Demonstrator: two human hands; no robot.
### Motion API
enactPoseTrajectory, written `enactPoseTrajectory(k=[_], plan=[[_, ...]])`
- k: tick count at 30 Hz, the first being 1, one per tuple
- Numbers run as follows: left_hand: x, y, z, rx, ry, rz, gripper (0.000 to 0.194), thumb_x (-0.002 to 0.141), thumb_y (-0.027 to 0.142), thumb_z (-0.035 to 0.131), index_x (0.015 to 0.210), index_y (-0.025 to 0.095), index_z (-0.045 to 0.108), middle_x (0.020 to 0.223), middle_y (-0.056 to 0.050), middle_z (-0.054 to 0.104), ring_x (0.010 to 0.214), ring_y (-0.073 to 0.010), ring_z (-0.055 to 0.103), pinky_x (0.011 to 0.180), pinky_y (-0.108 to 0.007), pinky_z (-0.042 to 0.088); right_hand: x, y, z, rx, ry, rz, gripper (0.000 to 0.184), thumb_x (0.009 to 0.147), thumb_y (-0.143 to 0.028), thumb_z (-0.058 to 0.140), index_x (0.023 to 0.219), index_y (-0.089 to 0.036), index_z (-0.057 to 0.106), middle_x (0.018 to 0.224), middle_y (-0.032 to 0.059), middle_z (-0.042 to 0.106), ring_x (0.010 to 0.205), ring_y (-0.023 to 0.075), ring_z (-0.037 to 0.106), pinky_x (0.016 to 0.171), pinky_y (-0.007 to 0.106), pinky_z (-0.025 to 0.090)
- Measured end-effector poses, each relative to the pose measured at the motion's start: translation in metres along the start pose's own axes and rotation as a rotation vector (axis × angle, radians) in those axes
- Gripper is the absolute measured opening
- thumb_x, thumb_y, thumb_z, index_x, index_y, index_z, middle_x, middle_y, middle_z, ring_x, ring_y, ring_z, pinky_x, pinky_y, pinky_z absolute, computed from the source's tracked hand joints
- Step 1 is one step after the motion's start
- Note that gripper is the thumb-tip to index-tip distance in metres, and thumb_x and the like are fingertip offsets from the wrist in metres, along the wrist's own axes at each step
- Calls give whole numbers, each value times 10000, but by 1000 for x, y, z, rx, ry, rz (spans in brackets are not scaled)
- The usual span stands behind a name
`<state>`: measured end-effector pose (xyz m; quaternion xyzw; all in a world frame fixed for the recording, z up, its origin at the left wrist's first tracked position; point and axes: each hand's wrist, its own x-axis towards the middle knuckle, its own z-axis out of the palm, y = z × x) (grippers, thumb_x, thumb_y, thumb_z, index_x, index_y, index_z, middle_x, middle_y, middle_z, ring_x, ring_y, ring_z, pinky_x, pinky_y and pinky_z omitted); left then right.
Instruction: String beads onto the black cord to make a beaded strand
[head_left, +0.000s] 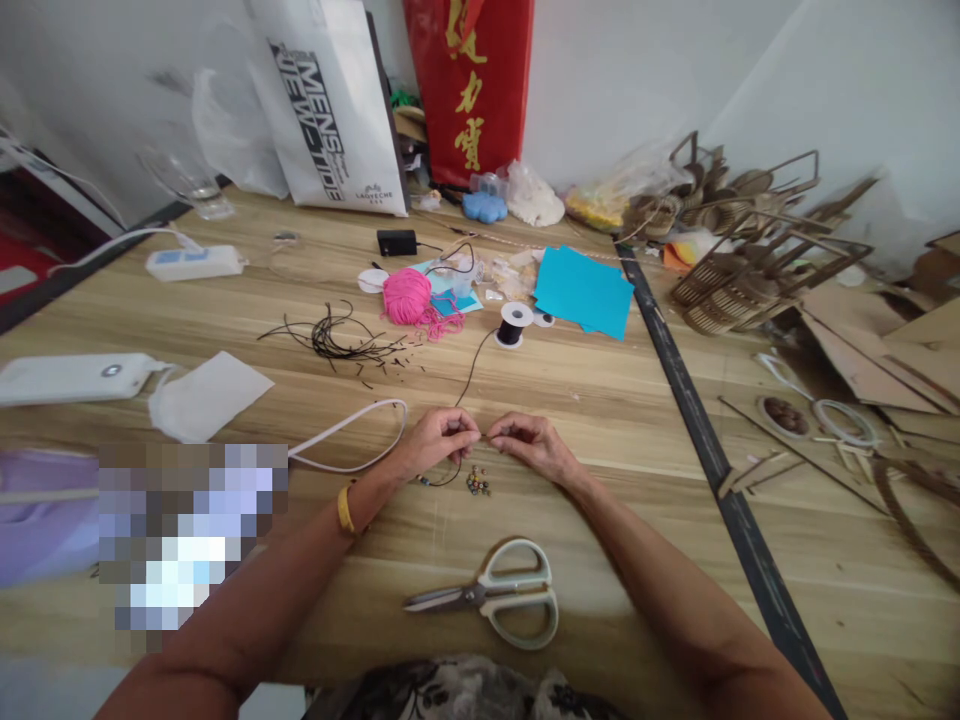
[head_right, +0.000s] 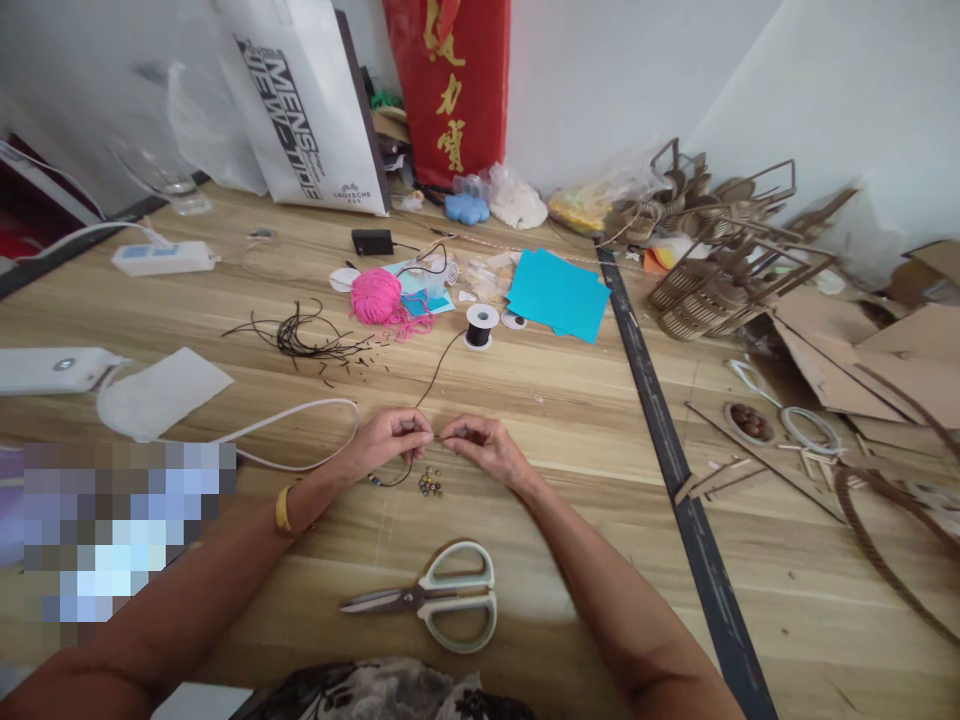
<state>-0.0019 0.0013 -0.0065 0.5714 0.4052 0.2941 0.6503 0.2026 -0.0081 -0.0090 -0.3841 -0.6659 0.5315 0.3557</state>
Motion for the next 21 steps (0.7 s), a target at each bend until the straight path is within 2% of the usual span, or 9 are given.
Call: enactPoseTrajectory(k=[21], plan=[[1,0,0,0,-12,2,285,724,376,668,752,113,563,567,17,573,482,-81,538,454,-191,470,0,3,1,27,-9,12,228,806,-370,650,857,-148,648,743,16,594,625,101,499,582,220,395]])
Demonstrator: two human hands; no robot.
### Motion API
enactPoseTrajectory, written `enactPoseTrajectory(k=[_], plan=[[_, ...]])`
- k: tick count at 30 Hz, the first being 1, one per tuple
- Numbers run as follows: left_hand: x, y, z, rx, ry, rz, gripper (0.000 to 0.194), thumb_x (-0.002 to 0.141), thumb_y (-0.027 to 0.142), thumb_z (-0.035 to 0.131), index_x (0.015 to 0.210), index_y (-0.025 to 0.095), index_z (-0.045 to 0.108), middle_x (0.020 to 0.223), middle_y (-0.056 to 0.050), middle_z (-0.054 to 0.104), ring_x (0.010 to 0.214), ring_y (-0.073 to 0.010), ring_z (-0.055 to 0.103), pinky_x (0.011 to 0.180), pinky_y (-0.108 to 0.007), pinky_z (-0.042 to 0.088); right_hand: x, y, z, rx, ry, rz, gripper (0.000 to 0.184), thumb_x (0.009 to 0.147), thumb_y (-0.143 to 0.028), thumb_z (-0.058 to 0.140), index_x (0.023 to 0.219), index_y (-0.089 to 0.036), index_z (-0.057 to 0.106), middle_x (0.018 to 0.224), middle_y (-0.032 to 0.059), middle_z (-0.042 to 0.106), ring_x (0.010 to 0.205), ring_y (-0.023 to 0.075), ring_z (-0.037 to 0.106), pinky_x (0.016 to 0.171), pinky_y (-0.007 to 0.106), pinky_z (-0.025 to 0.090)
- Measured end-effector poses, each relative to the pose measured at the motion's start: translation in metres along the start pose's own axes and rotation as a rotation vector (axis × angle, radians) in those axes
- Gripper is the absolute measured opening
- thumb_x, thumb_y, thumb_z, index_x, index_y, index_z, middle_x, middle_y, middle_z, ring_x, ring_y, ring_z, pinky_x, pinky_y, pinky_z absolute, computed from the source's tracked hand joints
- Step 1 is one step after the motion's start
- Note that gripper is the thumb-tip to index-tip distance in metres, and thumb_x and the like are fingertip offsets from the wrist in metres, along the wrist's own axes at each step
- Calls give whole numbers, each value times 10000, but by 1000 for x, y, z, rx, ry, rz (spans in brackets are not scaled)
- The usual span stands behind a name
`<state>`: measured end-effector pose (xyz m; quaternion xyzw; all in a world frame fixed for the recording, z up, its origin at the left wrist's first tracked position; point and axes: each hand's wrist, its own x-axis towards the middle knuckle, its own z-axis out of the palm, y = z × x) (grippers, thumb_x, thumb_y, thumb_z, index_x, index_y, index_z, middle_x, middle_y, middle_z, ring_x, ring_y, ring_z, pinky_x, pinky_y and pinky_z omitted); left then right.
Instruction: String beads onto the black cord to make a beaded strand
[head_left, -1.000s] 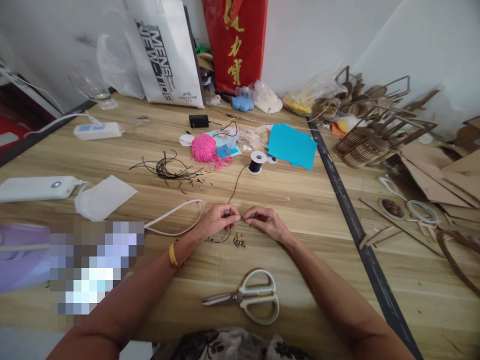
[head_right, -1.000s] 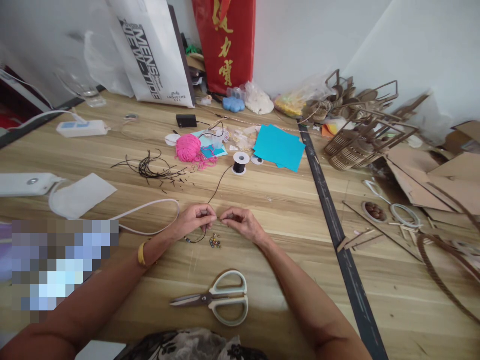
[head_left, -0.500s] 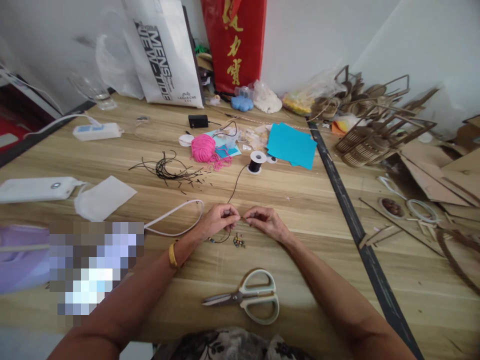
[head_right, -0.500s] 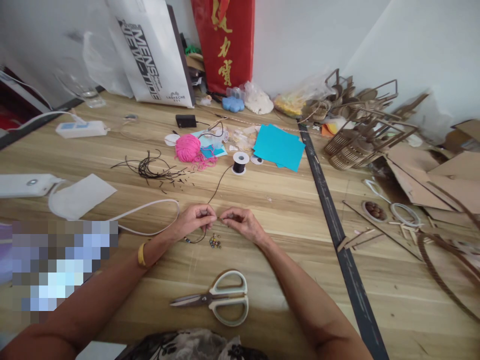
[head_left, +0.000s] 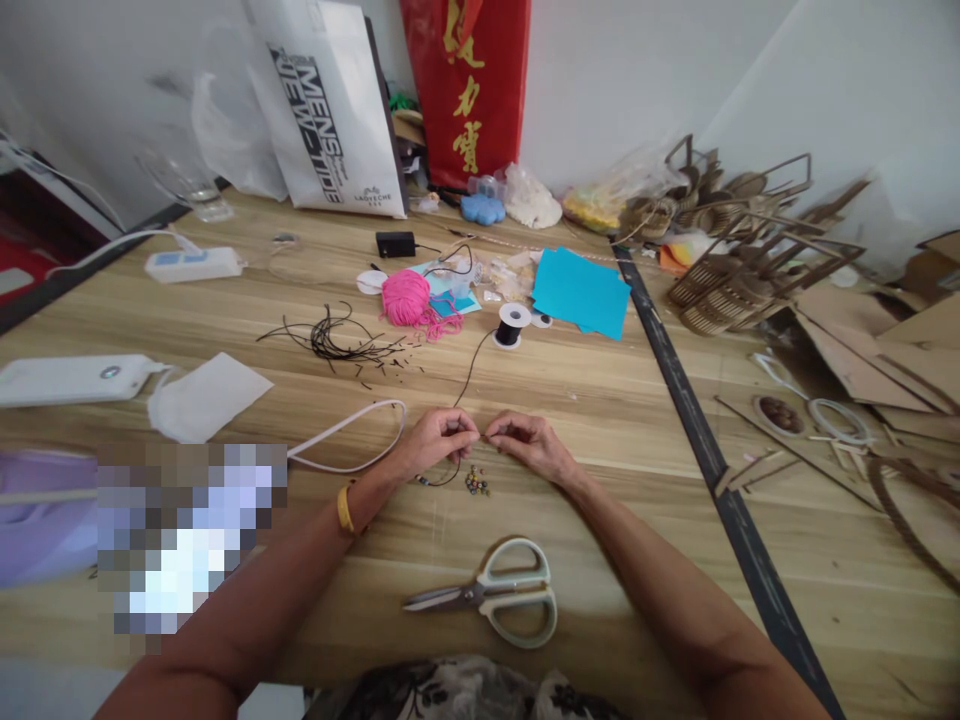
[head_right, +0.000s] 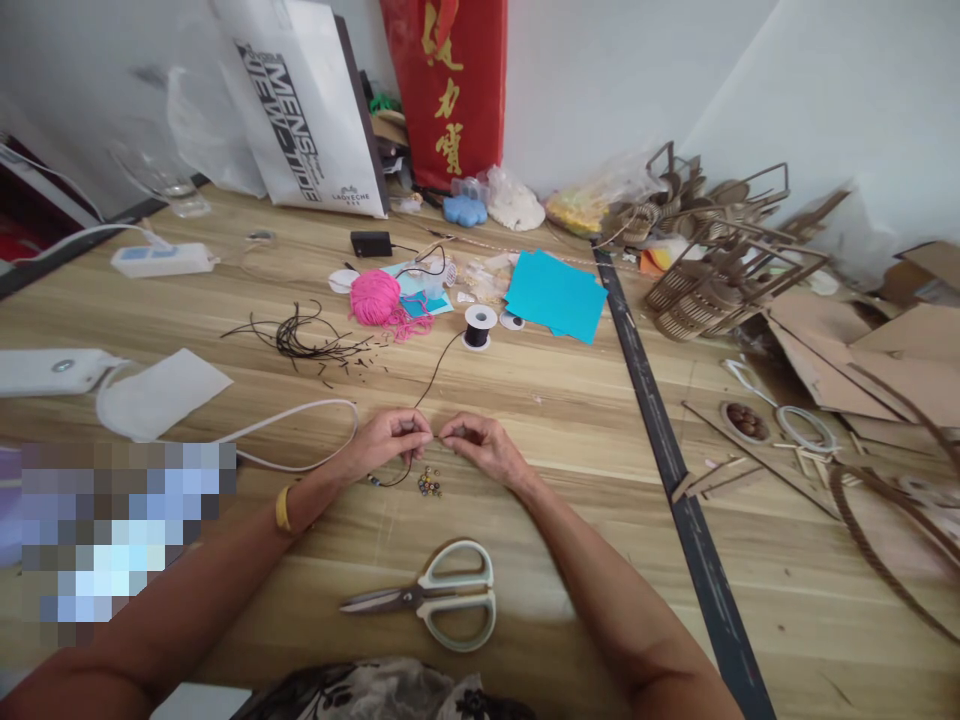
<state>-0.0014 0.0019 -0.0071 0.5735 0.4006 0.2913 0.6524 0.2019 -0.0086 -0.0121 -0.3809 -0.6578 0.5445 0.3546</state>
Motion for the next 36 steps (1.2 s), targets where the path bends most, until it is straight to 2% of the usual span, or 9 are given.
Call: enactPoseTrajectory(k=[6,12,36], plan=[[0,0,0,11,-7,2,280,719,366,678,757,112,566,563,21,571,464,-74,529,443,-185,468,0,1,0,36,1,5,242,788,-371,666,878,-150,625,761,20,608,684,117,540,638,236,426],[0,-1,1,24,-10,4,272,723,363,672,758,114,569,573,21,564,471,-72,528,438,-176,465,0,0,1,25,9,8,232,783,-371,668,835,-148,635,725,11,595,639,106,512,589,224,400],[-1,1,3,50,-7,-5,234,726,327,656,758,110,574,560,28,547,458,-72,511,419,-175,449,0,1,1,25,-3,18,253,779,-387,670,842,-145,635,755,25,622,673,117,554,627,237,441]])
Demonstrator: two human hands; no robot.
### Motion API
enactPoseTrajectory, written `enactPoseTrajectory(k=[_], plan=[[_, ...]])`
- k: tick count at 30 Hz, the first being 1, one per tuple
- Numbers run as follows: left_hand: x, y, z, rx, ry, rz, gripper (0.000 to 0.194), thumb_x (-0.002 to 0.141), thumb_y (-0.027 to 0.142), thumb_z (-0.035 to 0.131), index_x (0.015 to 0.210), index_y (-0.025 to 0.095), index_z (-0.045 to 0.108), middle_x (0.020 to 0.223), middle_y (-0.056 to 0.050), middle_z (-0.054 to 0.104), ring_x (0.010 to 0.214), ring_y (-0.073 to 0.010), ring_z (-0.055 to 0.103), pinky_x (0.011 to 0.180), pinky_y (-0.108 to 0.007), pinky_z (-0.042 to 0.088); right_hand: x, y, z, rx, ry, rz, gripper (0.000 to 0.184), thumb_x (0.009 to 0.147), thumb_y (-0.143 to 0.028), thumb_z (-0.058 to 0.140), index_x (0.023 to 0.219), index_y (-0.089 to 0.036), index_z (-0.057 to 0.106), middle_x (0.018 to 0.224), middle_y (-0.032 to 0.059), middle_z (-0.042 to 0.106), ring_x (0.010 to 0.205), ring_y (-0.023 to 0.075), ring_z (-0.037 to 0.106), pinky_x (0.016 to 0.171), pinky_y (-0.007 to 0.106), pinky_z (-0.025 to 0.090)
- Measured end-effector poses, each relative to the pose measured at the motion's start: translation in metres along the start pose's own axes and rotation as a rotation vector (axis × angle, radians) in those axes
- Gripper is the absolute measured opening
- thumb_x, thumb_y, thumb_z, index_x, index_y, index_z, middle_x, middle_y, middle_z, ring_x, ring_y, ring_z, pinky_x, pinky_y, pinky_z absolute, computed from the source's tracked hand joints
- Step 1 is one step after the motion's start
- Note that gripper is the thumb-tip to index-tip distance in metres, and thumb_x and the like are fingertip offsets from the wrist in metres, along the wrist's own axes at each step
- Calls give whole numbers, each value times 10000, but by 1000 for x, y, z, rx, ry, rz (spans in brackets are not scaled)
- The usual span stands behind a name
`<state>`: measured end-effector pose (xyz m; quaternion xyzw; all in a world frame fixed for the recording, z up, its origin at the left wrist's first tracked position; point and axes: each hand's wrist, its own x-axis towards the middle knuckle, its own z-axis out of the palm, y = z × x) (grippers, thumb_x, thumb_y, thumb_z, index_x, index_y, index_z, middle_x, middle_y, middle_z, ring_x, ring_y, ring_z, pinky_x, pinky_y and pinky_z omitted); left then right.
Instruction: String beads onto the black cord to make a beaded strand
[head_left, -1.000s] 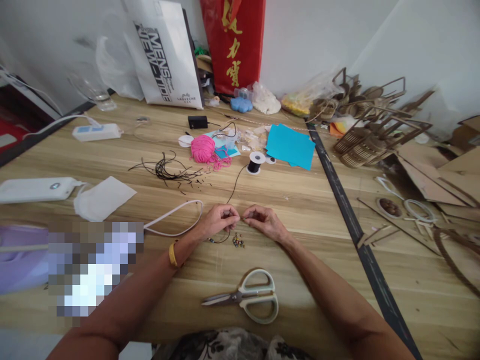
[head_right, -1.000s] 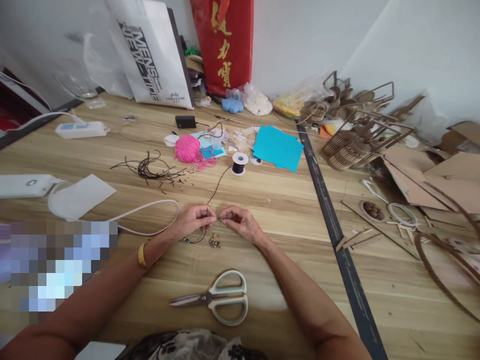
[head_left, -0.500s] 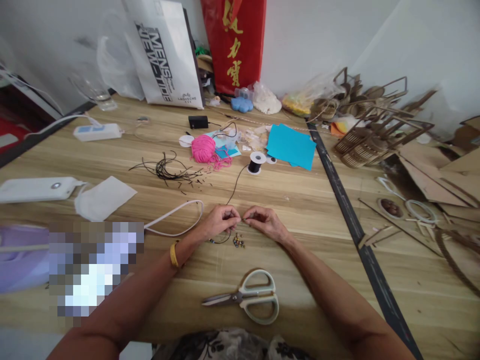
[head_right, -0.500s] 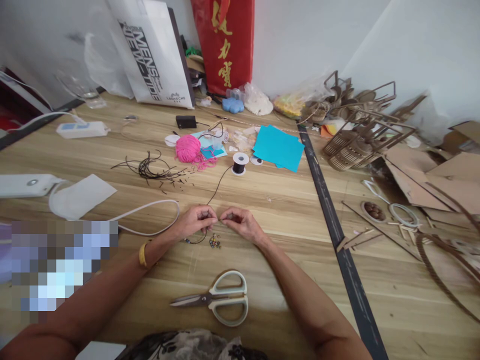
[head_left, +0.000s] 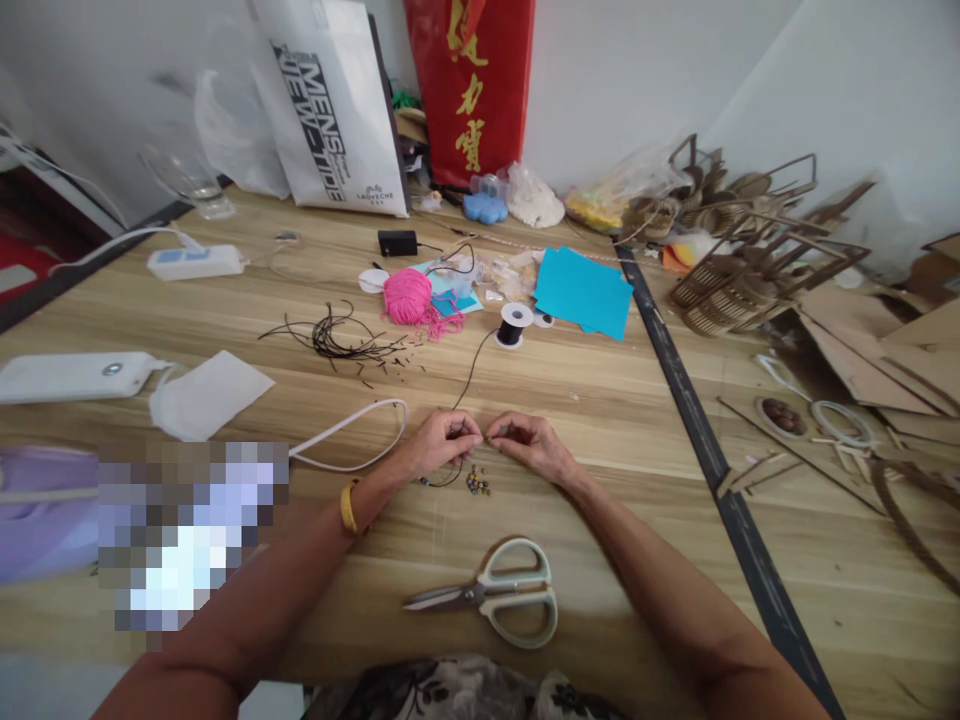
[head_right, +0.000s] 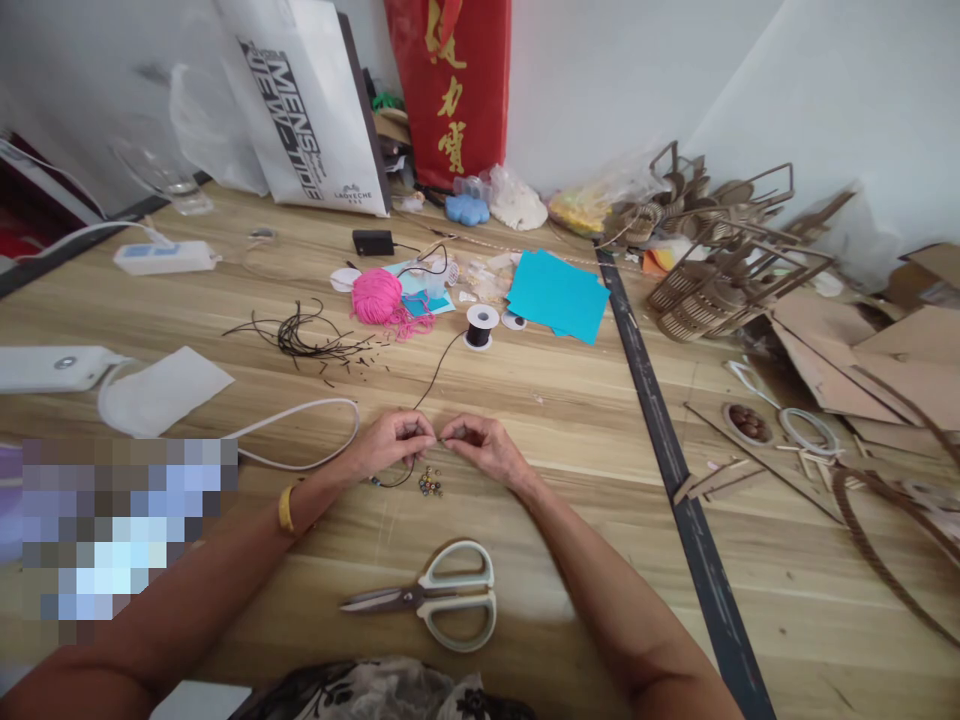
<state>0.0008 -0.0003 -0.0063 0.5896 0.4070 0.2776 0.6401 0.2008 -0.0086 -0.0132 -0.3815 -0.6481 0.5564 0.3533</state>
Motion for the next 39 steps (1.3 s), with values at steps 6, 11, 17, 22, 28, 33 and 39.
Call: enactPoseTrajectory(k=[6,11,17,22,28,33,39], plan=[[0,-2,0,0,-2,4,235,730,334,653,762,116,575,575,21,553,488,-82,521,424,-177,451,0,1,-1,-11,-10,1,248,789,-383,663,851,-144,635,761,25,622,672,117,557,629,237,439],[0,-1,0,15,0,4,224,736,321,647,766,112,575,567,24,546,485,-77,517,430,-173,453,0,2,-1,-13,-21,-1,241,796,-374,658,856,-142,637,763,27,621,683,117,558,634,235,440],[0,-2,1,29,-1,18,192,744,298,640,752,121,568,550,37,529,464,-70,508,428,-166,438,0,2,0,-10,-21,3,244,793,-378,661,859,-145,638,774,31,624,684,120,561,636,240,445],[0,-3,1,33,1,8,183,742,295,639,747,127,566,542,42,525,453,-67,502,428,-167,432,0,0,0,-14,-15,0,253,788,-393,664,847,-148,643,768,32,627,696,127,567,647,247,450],[1,-3,1,36,0,10,194,735,299,644,749,123,564,544,40,528,455,-69,504,418,-164,428,0,-1,0,-26,-26,-14,245,799,-384,655,850,-144,651,776,34,625,695,125,557,642,243,440],[0,-2,1,29,-4,12,192,738,295,641,745,119,566,545,37,526,456,-68,500,413,-161,427,0,-1,0,-21,-20,-5,243,797,-381,656,854,-145,643,760,29,619,683,120,551,629,236,438],[1,-4,1,35,-2,12,188,743,295,637,741,122,564,546,36,523,461,-64,502,414,-150,423,0,-1,1,-15,-13,6,257,783,-388,669,846,-141,638,749,22,620,651,108,547,603,226,440]])
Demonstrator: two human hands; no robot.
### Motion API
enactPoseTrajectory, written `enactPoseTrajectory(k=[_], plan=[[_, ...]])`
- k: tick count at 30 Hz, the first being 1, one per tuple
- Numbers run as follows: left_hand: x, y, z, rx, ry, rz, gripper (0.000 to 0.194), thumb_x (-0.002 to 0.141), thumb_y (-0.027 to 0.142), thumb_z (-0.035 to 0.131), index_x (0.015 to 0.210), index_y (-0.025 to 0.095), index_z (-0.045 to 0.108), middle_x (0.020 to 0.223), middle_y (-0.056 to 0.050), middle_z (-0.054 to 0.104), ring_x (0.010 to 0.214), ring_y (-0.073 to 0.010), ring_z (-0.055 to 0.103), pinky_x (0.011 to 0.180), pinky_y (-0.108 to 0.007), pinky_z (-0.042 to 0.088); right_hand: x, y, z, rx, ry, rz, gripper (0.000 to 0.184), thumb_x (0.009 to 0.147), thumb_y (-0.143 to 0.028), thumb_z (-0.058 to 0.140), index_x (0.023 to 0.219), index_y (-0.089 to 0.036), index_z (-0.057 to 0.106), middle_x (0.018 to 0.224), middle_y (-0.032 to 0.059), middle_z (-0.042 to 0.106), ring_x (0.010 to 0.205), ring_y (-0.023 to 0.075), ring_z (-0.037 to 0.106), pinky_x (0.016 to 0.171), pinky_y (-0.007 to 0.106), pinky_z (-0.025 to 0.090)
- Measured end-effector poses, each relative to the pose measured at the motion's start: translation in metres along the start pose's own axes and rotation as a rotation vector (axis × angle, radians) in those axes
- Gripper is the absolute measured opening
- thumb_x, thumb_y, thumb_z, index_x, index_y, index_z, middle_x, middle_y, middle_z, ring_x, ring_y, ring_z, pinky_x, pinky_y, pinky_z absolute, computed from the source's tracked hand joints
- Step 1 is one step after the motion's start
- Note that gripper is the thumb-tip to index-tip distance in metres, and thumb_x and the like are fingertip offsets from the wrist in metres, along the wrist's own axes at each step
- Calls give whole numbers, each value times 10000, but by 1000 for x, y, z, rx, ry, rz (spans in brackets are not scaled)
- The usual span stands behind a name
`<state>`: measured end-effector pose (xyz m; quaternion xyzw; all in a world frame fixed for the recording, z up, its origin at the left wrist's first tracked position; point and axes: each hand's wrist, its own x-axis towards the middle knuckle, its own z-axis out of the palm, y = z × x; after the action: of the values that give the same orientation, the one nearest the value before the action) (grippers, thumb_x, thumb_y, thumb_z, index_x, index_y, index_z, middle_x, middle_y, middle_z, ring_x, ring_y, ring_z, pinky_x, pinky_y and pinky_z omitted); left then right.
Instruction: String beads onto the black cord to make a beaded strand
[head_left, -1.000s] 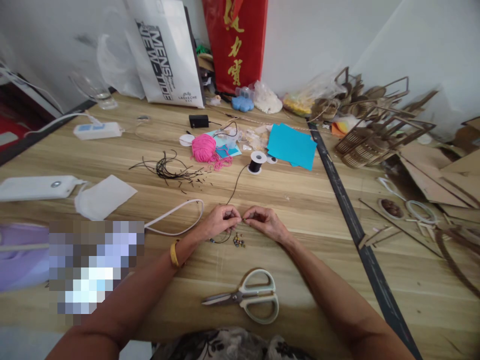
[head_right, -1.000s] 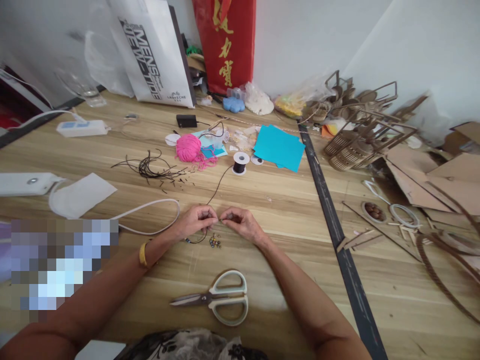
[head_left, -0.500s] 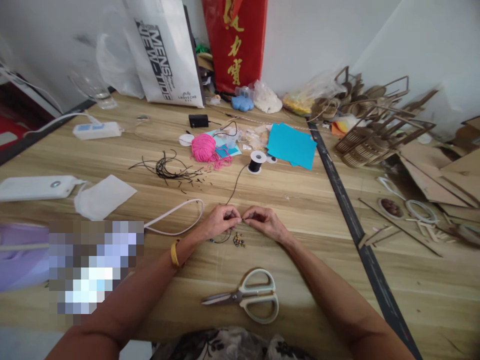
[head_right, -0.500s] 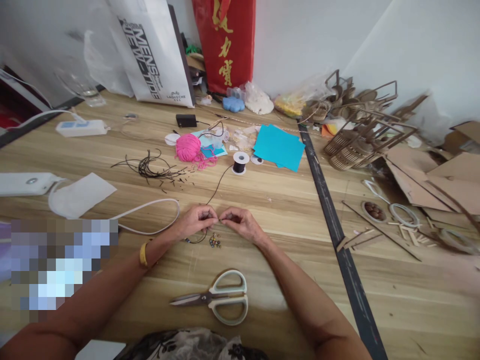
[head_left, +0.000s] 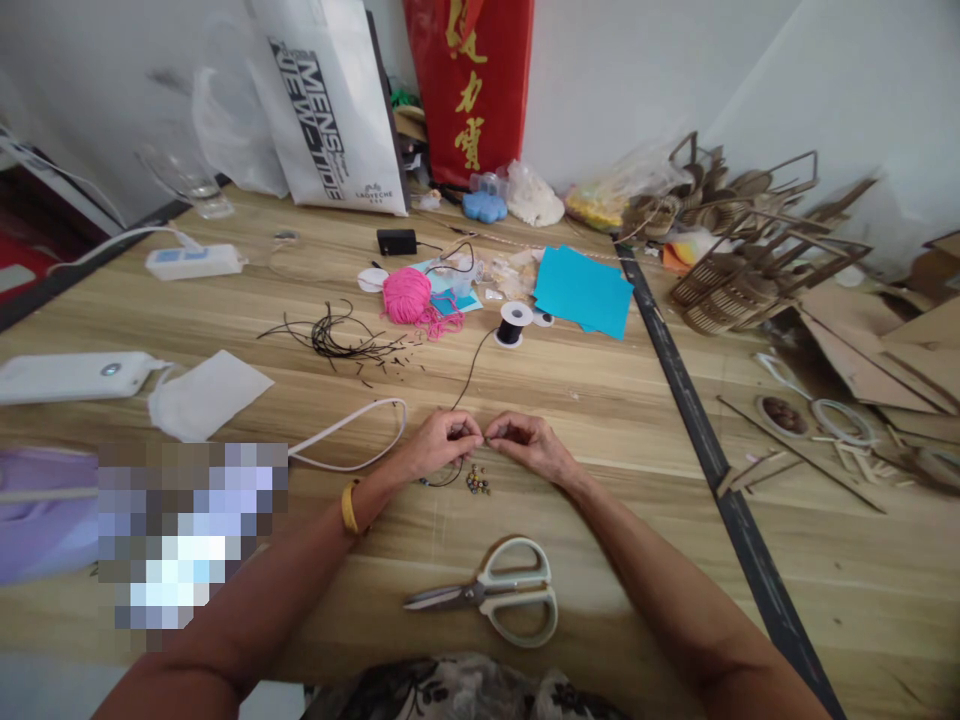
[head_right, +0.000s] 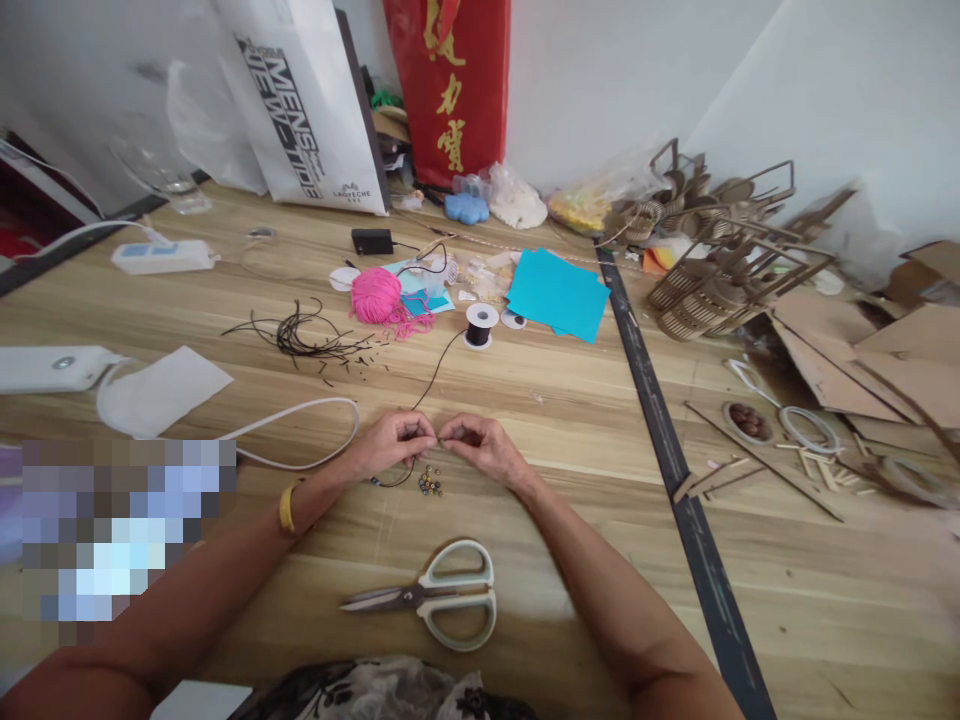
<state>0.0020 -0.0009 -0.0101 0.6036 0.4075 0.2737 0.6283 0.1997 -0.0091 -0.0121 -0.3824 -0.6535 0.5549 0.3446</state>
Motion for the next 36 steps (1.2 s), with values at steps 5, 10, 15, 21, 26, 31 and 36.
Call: enactPoseTrajectory(k=[5,10,15,21,26,31,36], plan=[[0,0,0,29,12,-6,187,744,306,621,748,126,568,558,31,533,471,-76,508,418,-165,426,0,0,0,-3,-3,-1,244,781,-382,670,833,-146,647,749,20,626,639,106,552,598,224,439],[-1,2,0,50,16,2,170,744,290,612,753,125,572,560,30,530,478,-79,509,423,-168,424,0,0,0,25,-3,6,238,777,-368,677,842,-142,642,747,20,632,646,106,562,608,225,438],[-1,2,0,59,-6,3,156,755,277,598,760,123,572,566,29,534,467,-77,501,423,-174,428,0,0,1,37,3,12,244,765,-374,690,823,-144,631,717,10,626,636,107,561,605,225,436],[-1,4,1,64,5,8,150,754,269,596,763,122,574,570,27,538,482,-79,509,427,-167,416,0,0,1,1,2,2,235,783,-365,675,831,-137,644,742,20,633,647,107,562,614,225,436],[-2,6,1,76,13,17,159,754,271,598,764,114,578,580,29,538,477,-73,505,443,-172,413,0,1,1,39,1,13,249,761,-365,697,846,-138,638,732,14,635,630,101,562,600,217,440],[-2,6,2,64,8,8,168,753,281,605,764,116,575,569,36,530,455,-65,484,445,-173,405,-1,1,2,29,4,17,249,756,-366,703,837,-140,635,723,10,622,611,94,543,585,214,425],[-1,7,1,62,9,6,179,744,289,622,766,115,583,571,30,546,465,-69,490,444,-172,389,-1,3,1,0,2,6,243,772,-375,686,825,-141,644,715,11,616,602,96,531,568,214,410]])
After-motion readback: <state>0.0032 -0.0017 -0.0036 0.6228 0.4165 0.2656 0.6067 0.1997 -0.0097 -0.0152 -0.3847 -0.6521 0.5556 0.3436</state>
